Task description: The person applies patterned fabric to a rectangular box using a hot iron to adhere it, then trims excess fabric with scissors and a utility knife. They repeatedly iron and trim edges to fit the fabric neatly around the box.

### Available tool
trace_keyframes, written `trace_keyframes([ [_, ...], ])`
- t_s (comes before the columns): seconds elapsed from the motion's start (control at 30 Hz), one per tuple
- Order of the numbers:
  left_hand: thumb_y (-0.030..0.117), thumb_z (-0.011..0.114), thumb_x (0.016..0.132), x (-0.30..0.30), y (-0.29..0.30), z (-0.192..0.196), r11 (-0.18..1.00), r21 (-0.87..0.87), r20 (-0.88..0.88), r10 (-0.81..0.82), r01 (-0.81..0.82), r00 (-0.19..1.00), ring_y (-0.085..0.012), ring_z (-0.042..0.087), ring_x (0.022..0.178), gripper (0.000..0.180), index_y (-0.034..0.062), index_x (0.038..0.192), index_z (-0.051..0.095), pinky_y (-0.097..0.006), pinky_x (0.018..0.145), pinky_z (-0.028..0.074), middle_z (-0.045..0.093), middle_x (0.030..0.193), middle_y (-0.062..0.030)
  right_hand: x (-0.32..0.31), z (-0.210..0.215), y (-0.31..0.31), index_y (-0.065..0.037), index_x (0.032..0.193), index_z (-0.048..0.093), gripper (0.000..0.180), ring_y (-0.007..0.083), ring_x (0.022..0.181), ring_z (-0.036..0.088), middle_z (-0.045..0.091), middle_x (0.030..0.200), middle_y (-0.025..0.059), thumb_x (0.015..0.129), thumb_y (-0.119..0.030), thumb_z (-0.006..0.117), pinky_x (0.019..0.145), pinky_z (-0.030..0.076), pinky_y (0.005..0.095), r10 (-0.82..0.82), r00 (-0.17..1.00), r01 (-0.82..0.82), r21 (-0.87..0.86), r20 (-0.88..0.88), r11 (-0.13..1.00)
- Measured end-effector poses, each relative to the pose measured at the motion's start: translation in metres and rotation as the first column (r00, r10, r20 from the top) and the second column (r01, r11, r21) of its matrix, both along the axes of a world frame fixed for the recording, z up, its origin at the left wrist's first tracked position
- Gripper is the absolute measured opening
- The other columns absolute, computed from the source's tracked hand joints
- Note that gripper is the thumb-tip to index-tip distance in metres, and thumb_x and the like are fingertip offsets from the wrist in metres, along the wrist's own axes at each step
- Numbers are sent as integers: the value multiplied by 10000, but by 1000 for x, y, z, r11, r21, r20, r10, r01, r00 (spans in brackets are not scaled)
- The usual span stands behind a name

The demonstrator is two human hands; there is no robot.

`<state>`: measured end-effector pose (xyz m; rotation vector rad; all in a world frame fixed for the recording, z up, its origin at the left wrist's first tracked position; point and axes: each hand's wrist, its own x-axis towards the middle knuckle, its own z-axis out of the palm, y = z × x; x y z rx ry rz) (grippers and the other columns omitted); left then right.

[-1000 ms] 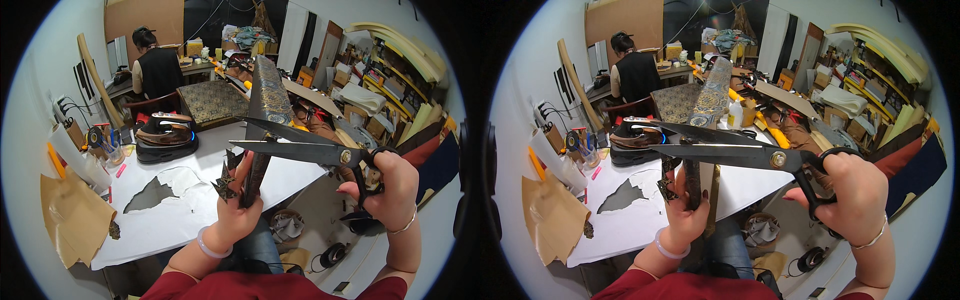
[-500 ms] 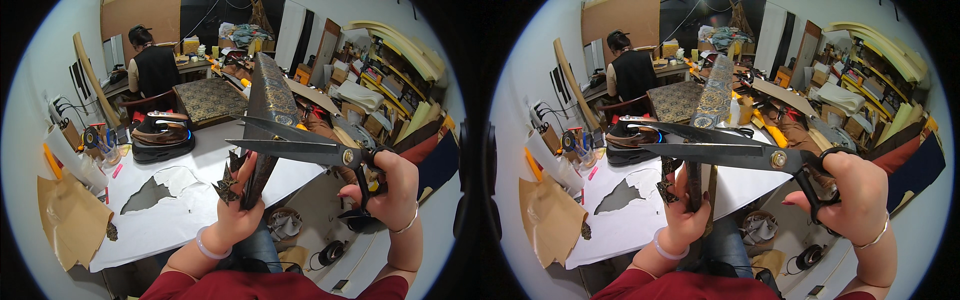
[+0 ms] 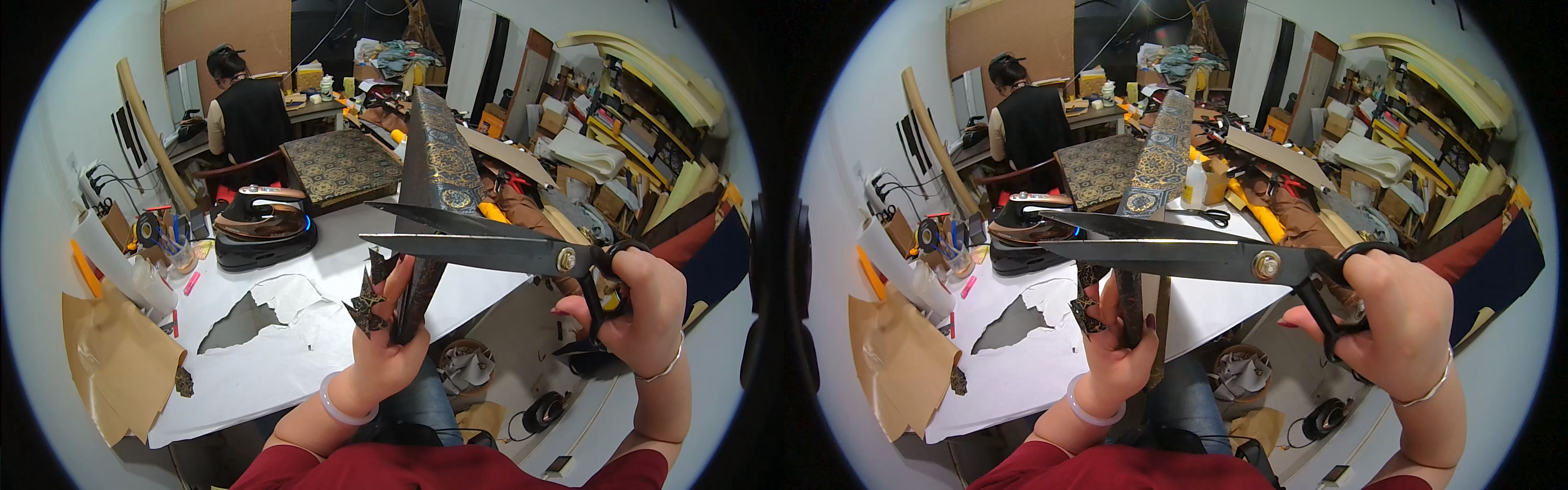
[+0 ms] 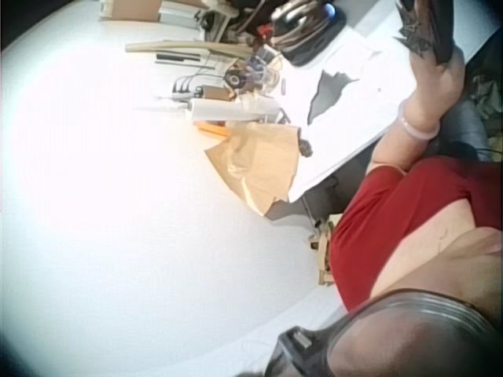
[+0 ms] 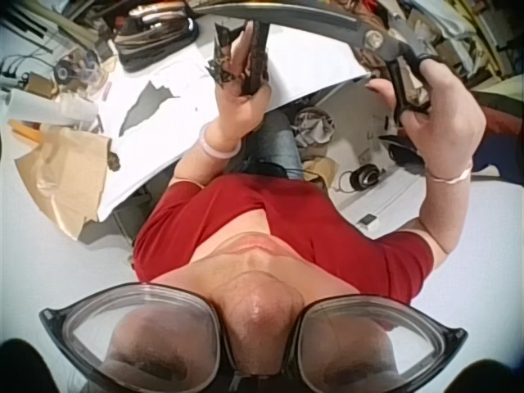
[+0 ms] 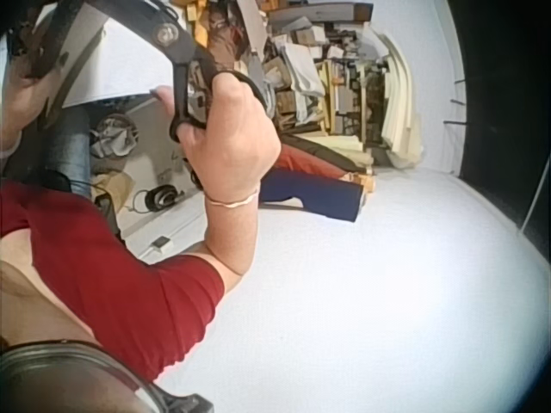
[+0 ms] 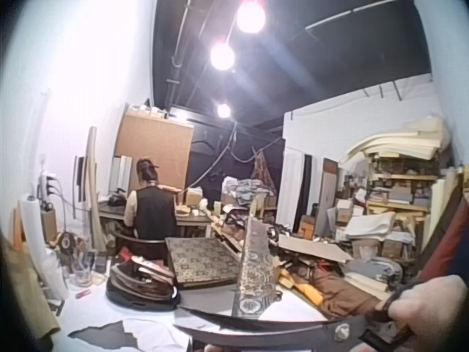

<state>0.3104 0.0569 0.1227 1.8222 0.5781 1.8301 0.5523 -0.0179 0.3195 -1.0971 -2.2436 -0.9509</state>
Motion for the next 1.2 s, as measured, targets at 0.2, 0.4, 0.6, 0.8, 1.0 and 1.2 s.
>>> trace_keyframes([
  [0.2,-159,496,799,2,2,0,999,28,25,34,-35,999,-245,546,1296,761,-67,1548,401,-315,1024,446,450,1571,-214,7,-8,-3,-31,1040,550,694,231,637,652,654,780,99,645,-426,964,586,519,300,-1,985,-8,-55,-170,998],
  [0.4,-143,545,816,-13,-8,-1,976,-32,7,214,-213,977,-209,465,1237,692,-68,1496,444,-284,960,423,508,1412,-135,42,-128,48,-27,1034,543,426,124,772,634,694,878,87,853,-222,875,697,518,275,-393,454,-124,-493,-800,861],
  [0.6,-99,649,874,-31,-10,-15,969,-1,154,244,-246,958,-245,462,1340,637,-66,1482,462,-344,1108,369,534,1436,-154,37,-308,172,46,1017,642,499,472,944,679,706,983,273,863,-395,816,833,542,486,-757,586,252,-824,-288,508],
  [0.8,-115,637,888,-55,-23,-15,948,-30,150,318,-317,936,-235,565,1238,685,-47,1533,415,-328,1033,443,534,1481,-174,21,-356,224,86,1038,613,407,482,972,690,703,1023,302,892,-257,777,866,549,514,-693,703,322,-797,-161,511],
  [1.0,-90,560,812,-69,-27,7,924,146,118,340,-355,933,-366,580,834,586,-15,1393,541,-358,757,503,650,1120,-214,21,-360,254,125,1022,639,306,501,998,684,688,1054,363,893,-143,708,895,564,518,-606,795,369,-799,7,475],
  [1.2,-154,520,845,-79,-29,8,926,193,-99,348,-326,932,-385,390,1510,712,-95,1524,312,-384,1220,211,413,1576,-316,5,-360,264,85,1062,709,326,433,1100,653,686,1126,313,911,-202,739,941,558,459,-533,804,527,-730,263,435],
])
